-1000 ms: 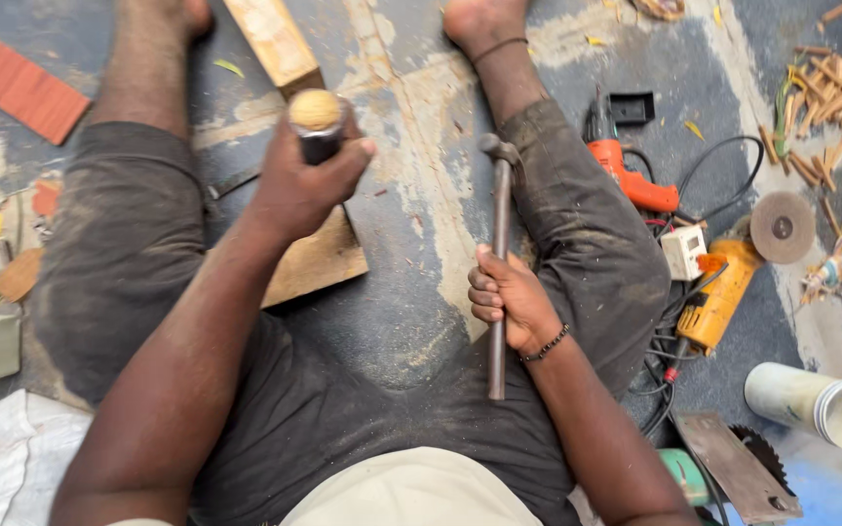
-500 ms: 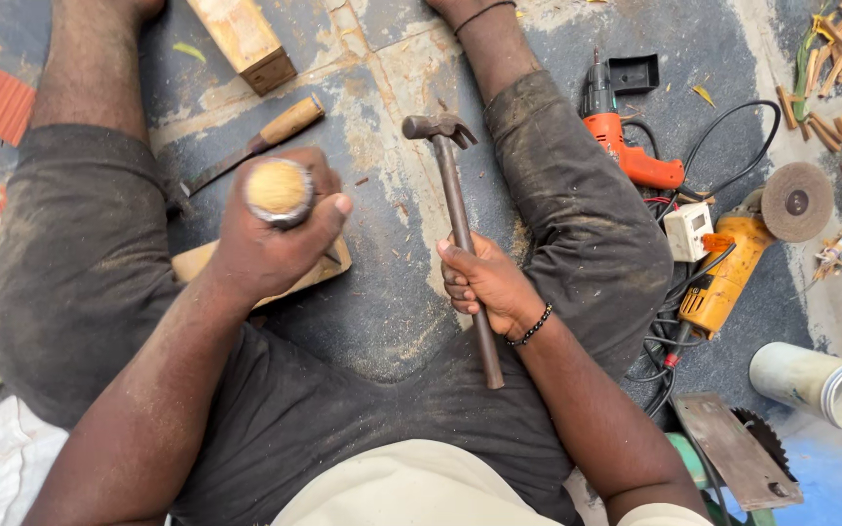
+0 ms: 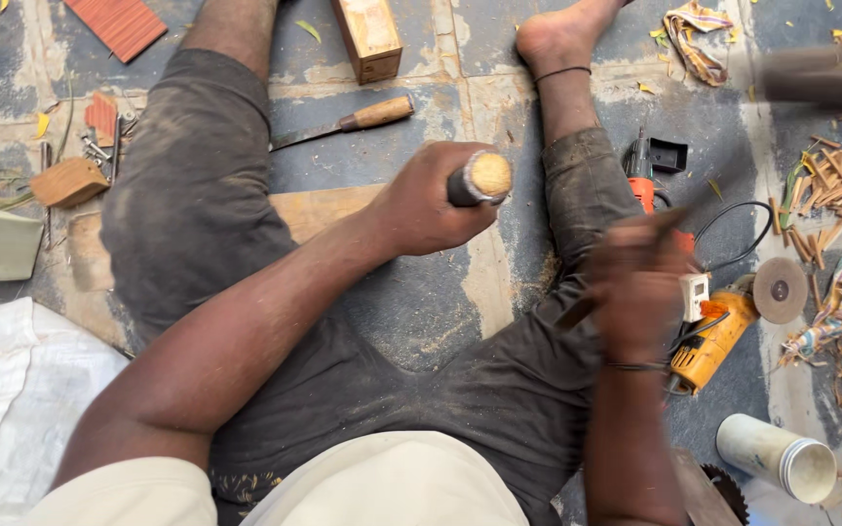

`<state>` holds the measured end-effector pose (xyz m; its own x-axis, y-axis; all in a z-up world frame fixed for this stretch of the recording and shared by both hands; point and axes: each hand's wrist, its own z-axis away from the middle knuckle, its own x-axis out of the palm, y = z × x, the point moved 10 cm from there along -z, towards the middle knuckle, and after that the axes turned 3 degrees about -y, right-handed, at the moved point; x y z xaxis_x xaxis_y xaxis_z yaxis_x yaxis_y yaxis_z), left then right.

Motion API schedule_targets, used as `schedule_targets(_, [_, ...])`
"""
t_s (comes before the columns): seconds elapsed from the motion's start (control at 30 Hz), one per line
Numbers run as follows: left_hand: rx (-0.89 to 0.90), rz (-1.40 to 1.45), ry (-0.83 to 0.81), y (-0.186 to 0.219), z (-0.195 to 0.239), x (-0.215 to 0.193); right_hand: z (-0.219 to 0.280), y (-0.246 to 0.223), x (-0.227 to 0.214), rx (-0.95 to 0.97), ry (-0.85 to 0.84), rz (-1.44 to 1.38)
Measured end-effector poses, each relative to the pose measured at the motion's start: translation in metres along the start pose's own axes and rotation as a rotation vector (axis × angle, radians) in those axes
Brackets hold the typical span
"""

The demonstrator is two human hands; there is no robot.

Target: The person sits on the floor and uses a chisel and hammer to carve a small wooden block. They repeatedly strike the chisel to remove wood shavings and shape the block, occasionally inspecting the progress.

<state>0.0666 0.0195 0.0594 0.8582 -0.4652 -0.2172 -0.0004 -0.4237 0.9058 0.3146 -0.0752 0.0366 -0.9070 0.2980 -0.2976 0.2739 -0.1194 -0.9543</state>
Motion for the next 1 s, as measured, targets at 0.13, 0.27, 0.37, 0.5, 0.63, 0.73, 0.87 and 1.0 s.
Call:
schedule_targets(0.13, [-0.012, 0.017, -0.027, 0.003, -0.003, 0.001, -0.008, -0.099, -0.045, -0.299, -0.004, -0.224])
schedule_targets(0.27, [-0.004, 0.042, -0.031, 0.003, -0.005, 0.003, -0.019, -0.129, -0.035, -0.359, -0.125, 0.348])
schedule_targets(0.37, [-0.058, 0.008, -0.04, -0.003, -0.004, 0.004, -0.013, -0.126, -0.002, -0.501, -0.264, 0.853])
schedule_targets(0.5, [0.029, -0.01, -0.013, -0.009, -0.001, 0.002, -0.001, -0.106, 0.003, -0.506, -0.211, 0.897])
schedule_targets(0.63, [0.19, -0.244, 0.165, -0.017, 0.008, -0.013, -0.001, -0.028, 0.006, -0.098, -0.239, 0.299])
schedule_targets(0.73, [-0.177, -0.051, 0.229, -0.068, 0.005, -0.04, 0.015, 0.045, 0.045, 0.282, -0.251, -0.416])
schedule_targets(0.87, [-0.121, -0.045, 0.181, -0.062, 0.002, -0.064, 0.029, 0.114, 0.096, 0.508, -0.226, -0.685])
schedule_targets(1.0, [-0.074, -0.093, 0.183, -0.049, 0.011, -0.071, 0.061, 0.159, 0.117, 0.833, -0.296, -0.888])
